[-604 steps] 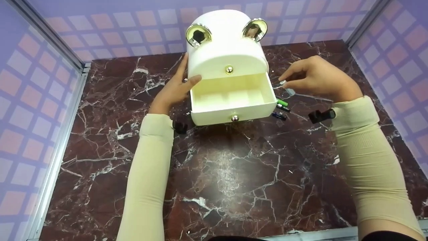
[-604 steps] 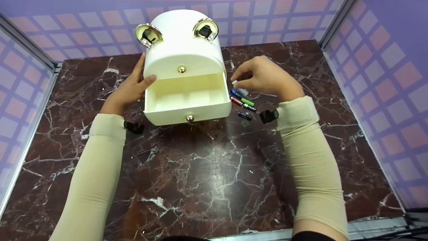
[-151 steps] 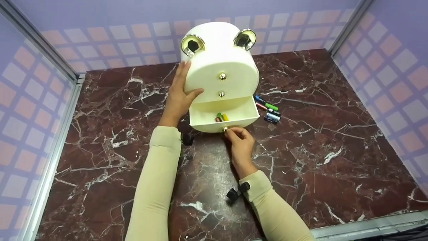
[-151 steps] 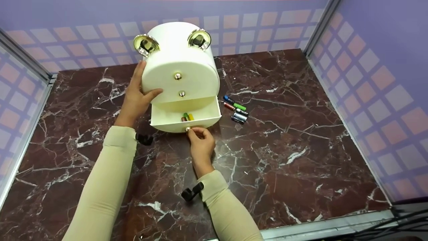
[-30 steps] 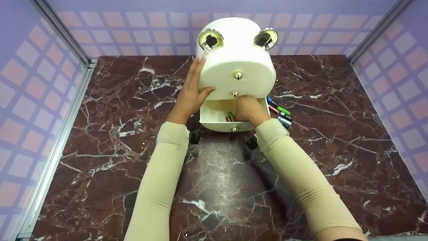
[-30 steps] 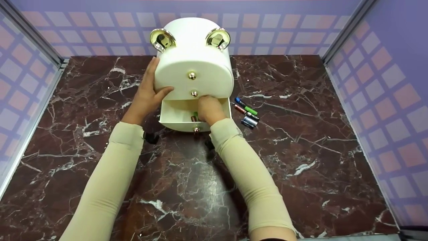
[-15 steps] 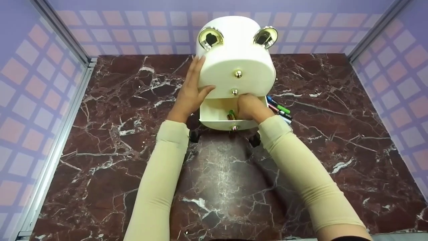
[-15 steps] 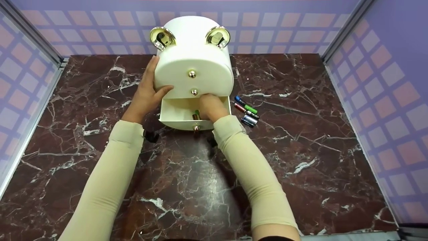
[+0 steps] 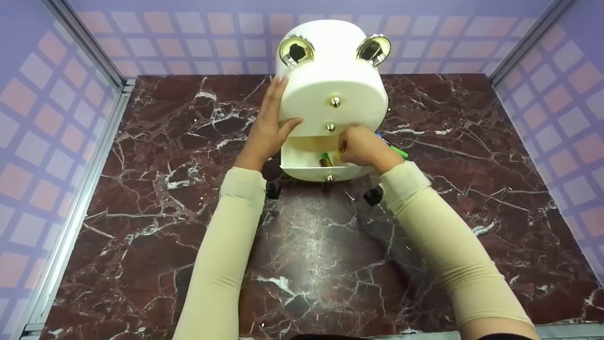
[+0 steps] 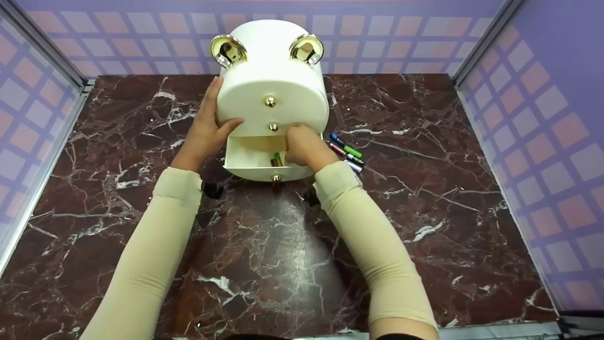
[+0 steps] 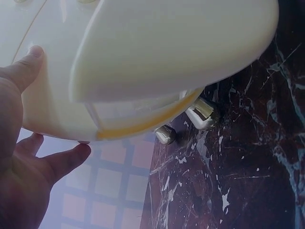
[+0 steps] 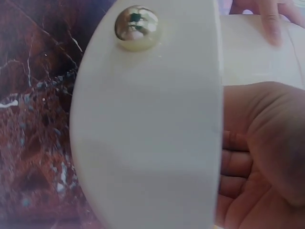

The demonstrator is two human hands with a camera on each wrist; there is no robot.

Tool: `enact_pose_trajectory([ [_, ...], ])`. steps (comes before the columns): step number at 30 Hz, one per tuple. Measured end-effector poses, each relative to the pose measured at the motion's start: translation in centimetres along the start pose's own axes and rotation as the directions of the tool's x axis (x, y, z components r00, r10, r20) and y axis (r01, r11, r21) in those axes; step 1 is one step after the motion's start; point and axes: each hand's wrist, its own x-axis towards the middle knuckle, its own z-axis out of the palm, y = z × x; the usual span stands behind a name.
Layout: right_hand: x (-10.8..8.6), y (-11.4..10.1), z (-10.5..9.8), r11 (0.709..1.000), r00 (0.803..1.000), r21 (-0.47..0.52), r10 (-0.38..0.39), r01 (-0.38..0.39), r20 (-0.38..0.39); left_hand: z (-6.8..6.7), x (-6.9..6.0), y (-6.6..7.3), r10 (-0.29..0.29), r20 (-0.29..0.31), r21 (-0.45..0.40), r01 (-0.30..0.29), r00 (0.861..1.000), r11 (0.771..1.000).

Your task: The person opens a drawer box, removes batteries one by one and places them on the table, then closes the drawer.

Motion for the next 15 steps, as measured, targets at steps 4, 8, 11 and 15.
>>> enact_pose_trajectory([
  [4,-0.5,0.3,-0.7,0.999,0.999,0.037,-0.031,0.032,-0.026,0.0,-0.1,-0.1,-0.006,-0.001,-0.005,0.006,1.0,1.0],
  [8,-1.0,0.5,-1.4,0.996,0.999,0.078,-0.03,0.033,-0.042,0.1,-0.1,-0.3,0.017,-0.017,-0.011,-0.017,1.0,1.0],
  [11,-1.4,0.8,-1.9,0.996,0.998,0.089,-0.014,0.02,-0.061,0.1,-0.2,-0.4,0.02,-0.021,-0.012,-0.02,1.0,1.0],
  [15,-2.0,1.3,-2.4,0.995,0.995,0.097,-0.013,0.023,-0.102,0.1,-0.2,-0.3,-0.003,-0.008,-0.005,0.003,1.0,1.0],
])
